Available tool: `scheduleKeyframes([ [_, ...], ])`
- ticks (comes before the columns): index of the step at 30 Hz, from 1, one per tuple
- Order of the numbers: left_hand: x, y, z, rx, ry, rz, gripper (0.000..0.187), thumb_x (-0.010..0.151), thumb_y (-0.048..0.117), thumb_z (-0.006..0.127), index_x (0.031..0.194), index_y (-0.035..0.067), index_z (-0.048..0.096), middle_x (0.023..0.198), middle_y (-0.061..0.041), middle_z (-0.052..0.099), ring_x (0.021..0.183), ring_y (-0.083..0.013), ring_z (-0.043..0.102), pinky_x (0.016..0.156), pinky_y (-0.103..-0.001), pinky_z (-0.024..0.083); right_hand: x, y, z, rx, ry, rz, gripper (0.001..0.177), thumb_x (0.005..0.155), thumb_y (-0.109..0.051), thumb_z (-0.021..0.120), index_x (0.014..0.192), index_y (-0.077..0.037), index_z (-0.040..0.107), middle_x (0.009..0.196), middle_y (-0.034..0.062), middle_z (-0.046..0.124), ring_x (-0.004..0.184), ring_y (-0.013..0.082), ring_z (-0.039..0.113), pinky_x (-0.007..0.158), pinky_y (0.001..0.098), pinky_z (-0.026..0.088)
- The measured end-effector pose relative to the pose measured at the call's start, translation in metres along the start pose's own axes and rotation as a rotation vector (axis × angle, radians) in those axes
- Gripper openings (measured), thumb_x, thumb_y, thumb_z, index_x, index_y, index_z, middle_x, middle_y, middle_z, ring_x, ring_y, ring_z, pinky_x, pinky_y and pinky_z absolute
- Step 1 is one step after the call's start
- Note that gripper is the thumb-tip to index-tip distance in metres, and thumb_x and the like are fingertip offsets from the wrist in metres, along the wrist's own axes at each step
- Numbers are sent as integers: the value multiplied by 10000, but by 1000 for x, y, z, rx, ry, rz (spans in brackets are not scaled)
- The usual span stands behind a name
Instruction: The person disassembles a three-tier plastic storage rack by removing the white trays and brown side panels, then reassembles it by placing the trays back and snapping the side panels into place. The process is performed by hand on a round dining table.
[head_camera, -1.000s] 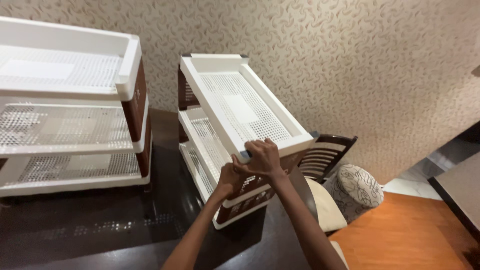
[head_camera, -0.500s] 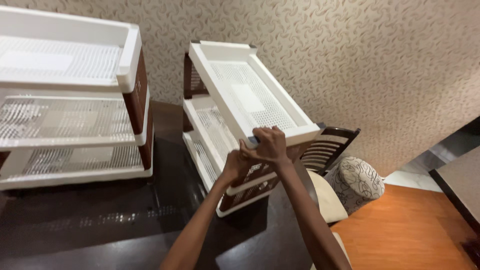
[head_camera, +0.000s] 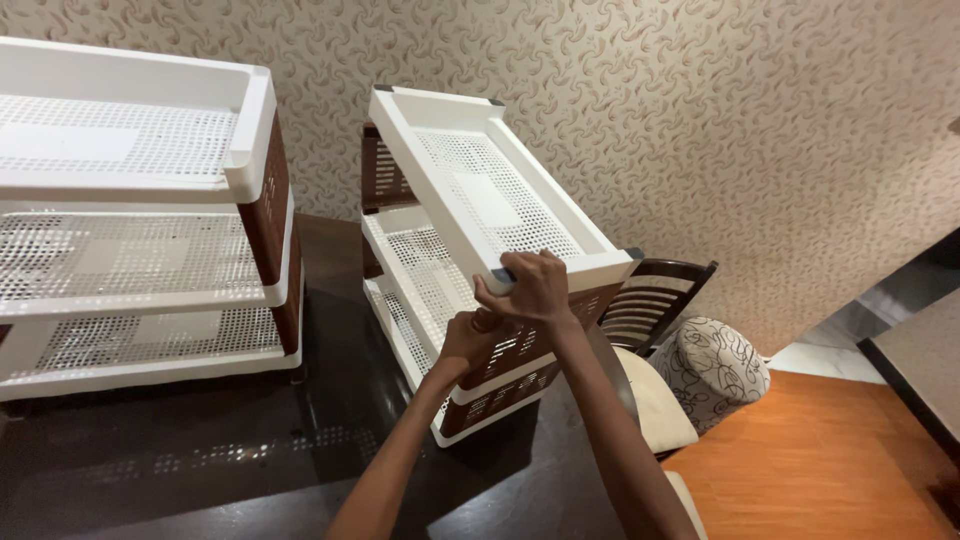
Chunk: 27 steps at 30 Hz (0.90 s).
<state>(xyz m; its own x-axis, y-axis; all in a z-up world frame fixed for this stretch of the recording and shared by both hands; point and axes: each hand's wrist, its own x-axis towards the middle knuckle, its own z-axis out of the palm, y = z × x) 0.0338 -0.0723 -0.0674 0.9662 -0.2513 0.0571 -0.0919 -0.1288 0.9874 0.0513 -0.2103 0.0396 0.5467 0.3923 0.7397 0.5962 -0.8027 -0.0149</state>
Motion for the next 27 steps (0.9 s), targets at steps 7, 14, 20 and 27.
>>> scheduleKeyframes([
  [7,-13,30,-6,88,11,-81,307,850,326,823,900,28,767,769,-43,767,708,-145,738,674,-308,598,4,-9,-9,-2,48,-21,484,812,-476,763,576,-148,496,473,-8,508,391,126,431,500,338,378],
  [14,-22,30,-4,-118,130,280,323,872,262,768,1104,48,704,964,-76,780,841,-164,779,764,-326,619,-4,0,12,-82,-205,41,532,829,-617,759,690,-129,600,562,10,591,493,146,547,549,343,457],
  [20,-10,36,-50,62,-100,61,562,750,381,849,1180,55,693,1084,-136,786,985,-252,787,883,-406,610,-44,80,-7,396,16,646,1092,775,-713,655,1564,-23,344,1549,255,364,1354,396,440,1080,474,431],
  [27,-4,43,-128,51,-249,53,655,672,361,890,1220,77,674,1138,-97,783,1090,-222,744,974,-406,594,-147,127,-31,700,-371,926,1287,669,-459,913,1647,-133,143,1660,199,265,1440,296,371,1131,491,381],
])
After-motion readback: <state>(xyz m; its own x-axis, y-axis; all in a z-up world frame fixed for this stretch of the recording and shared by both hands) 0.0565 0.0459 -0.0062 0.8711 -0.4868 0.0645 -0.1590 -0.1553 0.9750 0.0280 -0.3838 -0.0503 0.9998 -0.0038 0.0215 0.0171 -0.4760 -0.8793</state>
